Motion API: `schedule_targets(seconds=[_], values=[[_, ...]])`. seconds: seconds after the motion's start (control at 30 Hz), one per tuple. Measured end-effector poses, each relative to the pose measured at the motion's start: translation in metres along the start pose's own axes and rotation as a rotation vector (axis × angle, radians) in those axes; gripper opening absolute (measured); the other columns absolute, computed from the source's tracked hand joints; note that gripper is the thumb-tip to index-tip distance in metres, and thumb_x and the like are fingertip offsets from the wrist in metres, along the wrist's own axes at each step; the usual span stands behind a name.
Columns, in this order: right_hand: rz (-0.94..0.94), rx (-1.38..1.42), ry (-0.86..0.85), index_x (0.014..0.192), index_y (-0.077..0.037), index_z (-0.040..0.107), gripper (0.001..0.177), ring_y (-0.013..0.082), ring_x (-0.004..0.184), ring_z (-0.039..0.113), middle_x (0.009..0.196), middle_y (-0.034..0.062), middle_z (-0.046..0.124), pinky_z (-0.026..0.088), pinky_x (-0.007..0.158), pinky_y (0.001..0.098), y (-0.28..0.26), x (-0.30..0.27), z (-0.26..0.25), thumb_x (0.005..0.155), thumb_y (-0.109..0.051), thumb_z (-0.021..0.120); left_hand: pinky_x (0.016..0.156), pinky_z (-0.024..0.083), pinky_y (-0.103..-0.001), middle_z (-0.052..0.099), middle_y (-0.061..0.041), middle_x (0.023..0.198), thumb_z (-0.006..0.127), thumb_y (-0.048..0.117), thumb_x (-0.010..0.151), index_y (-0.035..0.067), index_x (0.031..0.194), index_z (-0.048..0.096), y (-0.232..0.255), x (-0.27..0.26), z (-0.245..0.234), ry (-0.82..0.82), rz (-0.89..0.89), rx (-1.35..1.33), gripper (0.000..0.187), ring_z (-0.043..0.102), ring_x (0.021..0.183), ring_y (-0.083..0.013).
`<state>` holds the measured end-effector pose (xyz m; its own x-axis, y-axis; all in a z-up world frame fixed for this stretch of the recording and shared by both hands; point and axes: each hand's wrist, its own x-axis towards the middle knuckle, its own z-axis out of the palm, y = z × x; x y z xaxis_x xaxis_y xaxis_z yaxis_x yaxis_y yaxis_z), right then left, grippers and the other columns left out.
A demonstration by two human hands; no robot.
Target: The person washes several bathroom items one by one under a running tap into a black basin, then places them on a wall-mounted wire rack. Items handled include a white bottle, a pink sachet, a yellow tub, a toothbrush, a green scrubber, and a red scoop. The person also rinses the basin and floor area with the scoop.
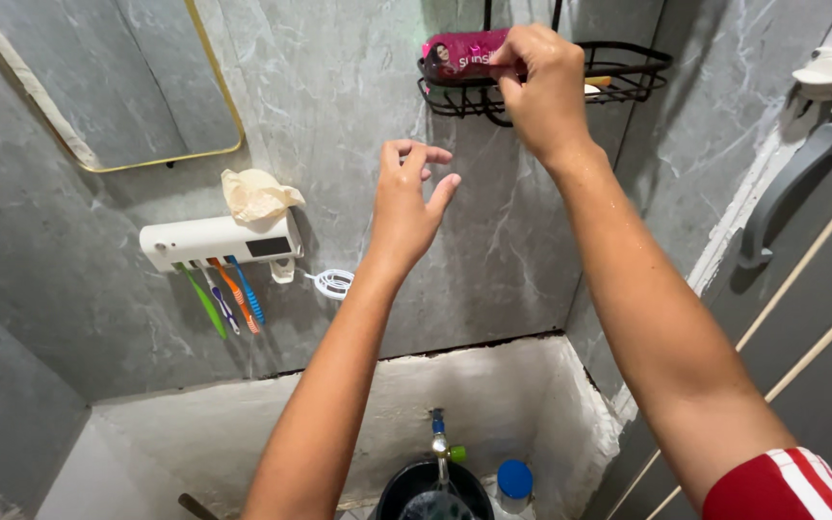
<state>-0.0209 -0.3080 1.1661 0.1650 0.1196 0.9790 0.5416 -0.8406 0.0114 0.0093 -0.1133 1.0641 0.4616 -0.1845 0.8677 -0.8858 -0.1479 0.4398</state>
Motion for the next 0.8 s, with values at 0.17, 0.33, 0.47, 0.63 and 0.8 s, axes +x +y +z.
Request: schedule_targets(seconds=[0.17, 0.33, 0.47, 0.63, 0.8], values=[[0.061, -0.022, -0.054, 0.095, 0.002, 0.067, 0.013, 0.0258, 0.08, 0.072, 0.09, 0.0135, 0.071, 0.056, 0.071, 0.0354, 0.003, 0.002, -0.001, 0.085, 0.007, 0.074, 0.086, 0.056, -0.036, 0.053, -0.01, 0.122, 0.081, 0.014, 0.087, 0.01, 0.111, 0.07, -0.002, -0.002, 0.001, -0.024, -0.027, 0.016, 0.027, 0.063, 0.095, -0.0239], [0.024, 0.01, -0.123, 0.103, 0.002, 0.068, 0.021, 0.0288, 0.091, 0.072, 0.1, 0.0149, 0.072, 0.057, 0.079, 0.0366, -0.008, -0.003, -0.007, 0.083, 0.005, 0.074, 0.088, 0.056, -0.036, 0.053, -0.011, 0.123, 0.081, 0.014, 0.087, 0.01, 0.11, 0.069, -0.006, -0.006, -0.004, -0.02, 0.002, -0.007, 0.027, 0.063, 0.099, -0.0244], [-0.028, -0.035, -0.079, 0.116, 0.001, 0.069, 0.033, 0.0347, 0.109, 0.067, 0.116, 0.0181, 0.07, 0.054, 0.096, 0.0422, -0.019, -0.011, -0.009, 0.084, 0.003, 0.077, 0.088, 0.056, -0.036, 0.052, -0.011, 0.124, 0.081, 0.014, 0.088, 0.01, 0.111, 0.068, -0.008, -0.013, -0.012, -0.025, 0.0, -0.012, 0.027, 0.063, 0.1, -0.0246], [-0.042, -0.197, 0.119, 0.133, 0.006, 0.053, 0.055, 0.0402, 0.122, 0.052, 0.127, 0.0249, 0.056, 0.044, 0.105, 0.0453, -0.032, -0.044, -0.013, 0.086, 0.002, 0.081, 0.085, 0.056, -0.036, 0.056, -0.01, 0.119, 0.08, 0.012, 0.087, 0.009, 0.109, 0.07, -0.018, -0.038, -0.022, -0.056, -0.083, -0.004, 0.024, 0.063, 0.094, -0.0244], [0.168, -0.088, 0.16, 0.13, -0.004, 0.048, 0.044, 0.0261, 0.121, 0.055, 0.125, 0.0128, 0.053, 0.047, 0.109, 0.0361, -0.067, -0.144, -0.004, 0.096, 0.007, 0.076, 0.075, 0.059, -0.031, 0.067, -0.005, 0.1, 0.07, 0.001, 0.092, 0.008, 0.106, 0.071, -0.055, -0.094, -0.027, -0.149, -0.205, -0.076, 0.016, 0.072, 0.086, -0.0184]])
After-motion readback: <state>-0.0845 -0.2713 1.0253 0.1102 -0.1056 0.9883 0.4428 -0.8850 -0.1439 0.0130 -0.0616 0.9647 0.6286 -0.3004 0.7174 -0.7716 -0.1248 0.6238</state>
